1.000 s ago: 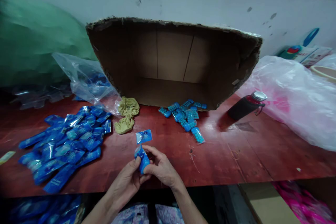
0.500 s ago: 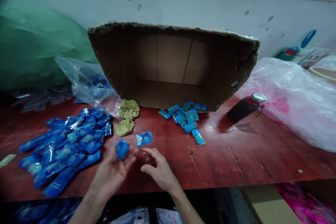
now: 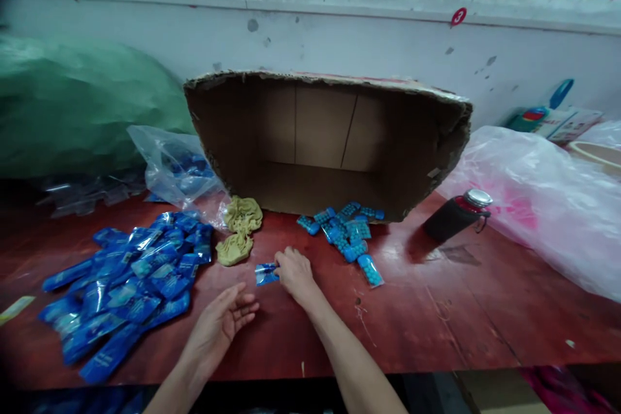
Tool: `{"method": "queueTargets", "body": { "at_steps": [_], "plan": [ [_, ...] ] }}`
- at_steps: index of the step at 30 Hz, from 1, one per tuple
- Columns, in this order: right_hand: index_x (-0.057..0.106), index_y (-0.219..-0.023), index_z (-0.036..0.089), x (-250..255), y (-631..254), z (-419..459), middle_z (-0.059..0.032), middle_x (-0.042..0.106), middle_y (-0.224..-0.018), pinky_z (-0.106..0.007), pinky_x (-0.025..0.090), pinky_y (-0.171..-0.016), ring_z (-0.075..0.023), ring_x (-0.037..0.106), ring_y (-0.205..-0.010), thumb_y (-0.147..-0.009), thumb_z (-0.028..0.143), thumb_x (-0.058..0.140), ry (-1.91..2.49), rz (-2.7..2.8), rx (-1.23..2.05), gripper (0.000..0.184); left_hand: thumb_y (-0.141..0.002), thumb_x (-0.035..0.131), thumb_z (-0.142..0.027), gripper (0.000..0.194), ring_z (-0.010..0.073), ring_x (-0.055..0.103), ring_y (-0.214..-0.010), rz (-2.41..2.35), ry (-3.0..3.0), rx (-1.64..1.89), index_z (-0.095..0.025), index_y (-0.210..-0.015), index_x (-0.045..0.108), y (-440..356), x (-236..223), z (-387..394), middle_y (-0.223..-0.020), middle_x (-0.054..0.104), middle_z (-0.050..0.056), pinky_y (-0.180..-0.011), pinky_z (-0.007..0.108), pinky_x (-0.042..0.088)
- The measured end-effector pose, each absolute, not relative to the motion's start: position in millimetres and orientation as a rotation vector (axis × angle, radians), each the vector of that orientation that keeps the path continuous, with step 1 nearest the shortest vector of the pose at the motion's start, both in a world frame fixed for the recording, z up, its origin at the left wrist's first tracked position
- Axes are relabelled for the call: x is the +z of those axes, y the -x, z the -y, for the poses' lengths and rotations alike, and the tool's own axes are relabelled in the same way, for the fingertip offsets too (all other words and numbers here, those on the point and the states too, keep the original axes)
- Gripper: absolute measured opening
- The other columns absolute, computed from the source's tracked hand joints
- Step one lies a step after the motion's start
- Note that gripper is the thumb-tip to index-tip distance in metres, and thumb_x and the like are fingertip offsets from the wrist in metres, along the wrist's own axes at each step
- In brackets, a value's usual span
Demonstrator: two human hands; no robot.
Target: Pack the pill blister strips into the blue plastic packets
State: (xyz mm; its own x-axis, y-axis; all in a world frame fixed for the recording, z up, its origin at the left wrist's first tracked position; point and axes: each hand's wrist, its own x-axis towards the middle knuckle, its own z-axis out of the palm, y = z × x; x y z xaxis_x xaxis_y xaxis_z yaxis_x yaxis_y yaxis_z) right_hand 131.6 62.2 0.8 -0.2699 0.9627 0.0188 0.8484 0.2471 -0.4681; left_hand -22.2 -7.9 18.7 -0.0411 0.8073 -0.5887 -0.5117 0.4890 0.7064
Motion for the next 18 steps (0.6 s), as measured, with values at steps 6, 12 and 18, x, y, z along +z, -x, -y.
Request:
{"method": "queueTargets", "body": {
  "at_steps": [6,12,18],
  "plan": [
    [0.055,-0.076,0.019,4,-130,-42,-0.0029,0.056,-0.081,-0.024,0.036,-0.068,-0.0159,0.051,-0.077,-0.082,0.019,0.048,1.663,2.179,0.510,0.008,-0.066,0.065,-0.023,0.032,0.0097,0.057,-0.047,-1.323,-0.401,1.138,-0.015,-0.093,0.049,10,7,5,-0.069,0.061,0.001,-0.043,0.020,0.042],
    [0.048,-0.068,0.020,13,-126,-7,0.0012,0.051,-0.067,-0.023,0.037,-0.060,-0.0134,0.049,-0.064,-0.083,0.021,0.044,1.373,1.810,0.886,0.015,-0.060,0.069,-0.033,0.035,0.0070,0.052,-0.046,-1.219,-0.410,1.168,-0.015,-0.085,0.051,-4,0,3,-0.064,0.057,-0.001,-0.042,0.018,0.035],
    [0.051,-0.076,0.020,-3,-117,2,-0.0002,0.056,-0.071,-0.025,0.042,-0.060,-0.0153,0.054,-0.065,-0.073,0.028,0.057,1.236,1.325,1.292,0.011,-0.055,0.071,-0.039,0.032,0.0080,0.047,-0.044,-1.183,-0.447,1.203,-0.015,-0.065,0.053,-2,-6,3,-0.054,0.053,-0.003,-0.044,0.021,0.035]
  ]
}}
